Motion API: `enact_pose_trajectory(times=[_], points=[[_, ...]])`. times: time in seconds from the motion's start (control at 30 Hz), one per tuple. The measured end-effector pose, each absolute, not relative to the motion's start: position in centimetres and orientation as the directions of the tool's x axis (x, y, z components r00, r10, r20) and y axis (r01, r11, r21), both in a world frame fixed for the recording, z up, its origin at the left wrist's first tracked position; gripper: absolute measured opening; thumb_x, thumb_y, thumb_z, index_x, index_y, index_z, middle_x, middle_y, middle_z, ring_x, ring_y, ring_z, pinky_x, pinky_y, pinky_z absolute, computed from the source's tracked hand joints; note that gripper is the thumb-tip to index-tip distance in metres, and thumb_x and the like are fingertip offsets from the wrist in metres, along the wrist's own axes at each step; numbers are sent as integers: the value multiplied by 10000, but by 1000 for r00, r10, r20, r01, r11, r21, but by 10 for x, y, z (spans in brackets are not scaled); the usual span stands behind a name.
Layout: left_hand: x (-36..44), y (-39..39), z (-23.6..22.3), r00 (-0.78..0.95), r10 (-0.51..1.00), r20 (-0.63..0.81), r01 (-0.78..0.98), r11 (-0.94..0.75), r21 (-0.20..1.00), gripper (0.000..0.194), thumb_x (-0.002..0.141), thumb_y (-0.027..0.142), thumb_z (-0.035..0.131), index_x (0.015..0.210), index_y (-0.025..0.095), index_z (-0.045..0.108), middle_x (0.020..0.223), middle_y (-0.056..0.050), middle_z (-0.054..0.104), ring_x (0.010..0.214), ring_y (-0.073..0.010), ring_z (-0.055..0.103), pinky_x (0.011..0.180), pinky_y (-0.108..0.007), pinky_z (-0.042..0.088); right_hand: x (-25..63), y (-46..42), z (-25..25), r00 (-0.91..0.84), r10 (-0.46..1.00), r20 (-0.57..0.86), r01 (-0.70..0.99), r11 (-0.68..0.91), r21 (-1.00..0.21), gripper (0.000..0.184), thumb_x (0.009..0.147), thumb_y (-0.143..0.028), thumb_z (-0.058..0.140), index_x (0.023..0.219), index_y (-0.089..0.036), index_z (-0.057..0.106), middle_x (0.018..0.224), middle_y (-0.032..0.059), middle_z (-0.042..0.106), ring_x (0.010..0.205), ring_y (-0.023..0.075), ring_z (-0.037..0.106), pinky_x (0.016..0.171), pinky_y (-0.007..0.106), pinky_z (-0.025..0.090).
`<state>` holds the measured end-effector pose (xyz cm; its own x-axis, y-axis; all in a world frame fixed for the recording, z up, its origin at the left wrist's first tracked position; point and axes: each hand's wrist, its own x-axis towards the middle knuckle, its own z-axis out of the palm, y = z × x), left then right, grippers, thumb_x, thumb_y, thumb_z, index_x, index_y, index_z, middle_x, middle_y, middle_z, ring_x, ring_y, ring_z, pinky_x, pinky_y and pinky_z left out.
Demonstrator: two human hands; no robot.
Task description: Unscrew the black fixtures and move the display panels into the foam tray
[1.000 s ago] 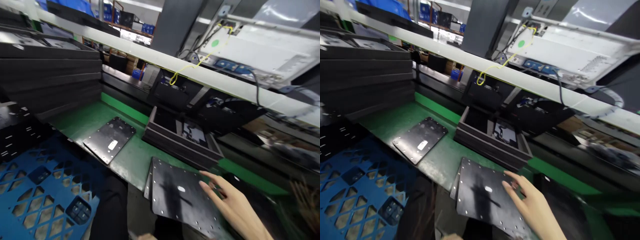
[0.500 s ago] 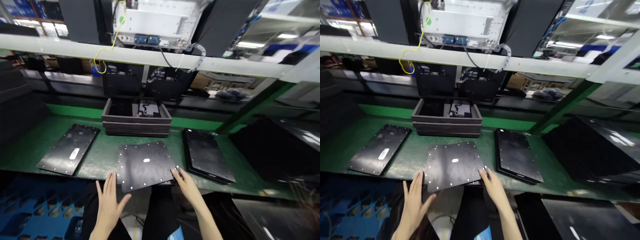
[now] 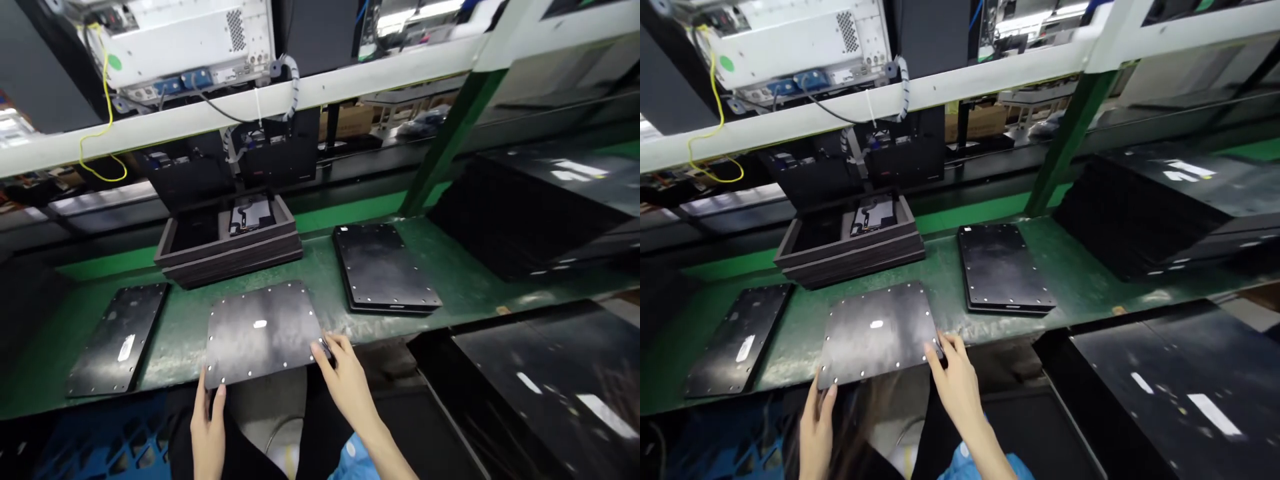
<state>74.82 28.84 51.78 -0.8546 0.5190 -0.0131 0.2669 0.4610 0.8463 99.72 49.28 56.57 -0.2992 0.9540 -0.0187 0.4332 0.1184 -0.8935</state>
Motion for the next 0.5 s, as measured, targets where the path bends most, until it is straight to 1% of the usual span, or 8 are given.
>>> enact_pose_trajectory(times=[0.1,0.17,0.2,0.27,0.33,0.4,0.43,0.5], points=[[752,279,505,-895,441,-62,150,429,891,723,1076,697,481,1607,209,538,1598,-107,619,1553,-347,516,1268,-449,505,1011,470,558,-291,956,-45,325,55,-944,548,1004,-696,625,1308,-273,794,1266,98,711,1138,301,729,1021,360,577],[758,269,497,-923,376,-81,70,371,926,690,1077,699,457,1579,236,550,1570,-118,639,1504,-356,574,1178,-456,597,1023,457,545,-290,948,-134,227,-68,-972,526,932,-714,728,1206,-271,802,1240,96,741,1166,312,721,1013,352,586],[762,263,495,-935,334,-120,-4,327,945,687,1057,708,495,1572,257,547,1556,-119,650,1472,-363,606,1097,-445,651,1029,453,538,-293,935,-198,173,-152,-973,537,882,-739,775,1131,-264,796,1174,91,759,1127,313,728,977,354,597],[771,254,498,-932,262,-249,-194,219,956,750,943,726,691,1534,282,570,1523,-113,674,1424,-385,645,944,-388,707,1041,452,526,-332,874,-355,72,-351,-933,590,810,-795,817,1039,-255,754,965,62,759,944,289,735,852,362,607],[777,247,509,-893,224,-390,-364,147,920,862,728,673,923,1441,276,645,1476,-99,706,1414,-411,646,877,-331,709,1048,460,521,-413,756,-508,27,-547,-837,653,792,-816,824,1125,-262,732,852,36,731,797,258,712,765,367,587],[779,244,524,-867,190,-460,-443,124,888,874,590,596,1008,1339,256,714,1427,-99,734,1419,-436,635,884,-348,713,1048,471,524,-496,620,-608,63,-673,-737,760,762,-798,863,1292,-275,710,945,54,768,842,272,740,796,387,588],[779,244,531,-870,172,-463,-446,128,886,834,567,574,1011,1287,251,741,1407,-102,743,1420,-454,631,908,-398,719,1046,474,528,-529,575,-624,85,-695,-714,823,729,-786,893,1340,-268,705,1034,78,786,924,297,760,850,409,594],[778,245,544,-903,131,-409,-389,151,909,715,572,559,991,1187,258,784,1366,-111,762,1416,-500,620,972,-541,710,1044,475,538,-570,566,-595,91,-677,-731,868,671,-786,922,1311,-229,742,1164,124,795,1091,356,759,970,465,590]])
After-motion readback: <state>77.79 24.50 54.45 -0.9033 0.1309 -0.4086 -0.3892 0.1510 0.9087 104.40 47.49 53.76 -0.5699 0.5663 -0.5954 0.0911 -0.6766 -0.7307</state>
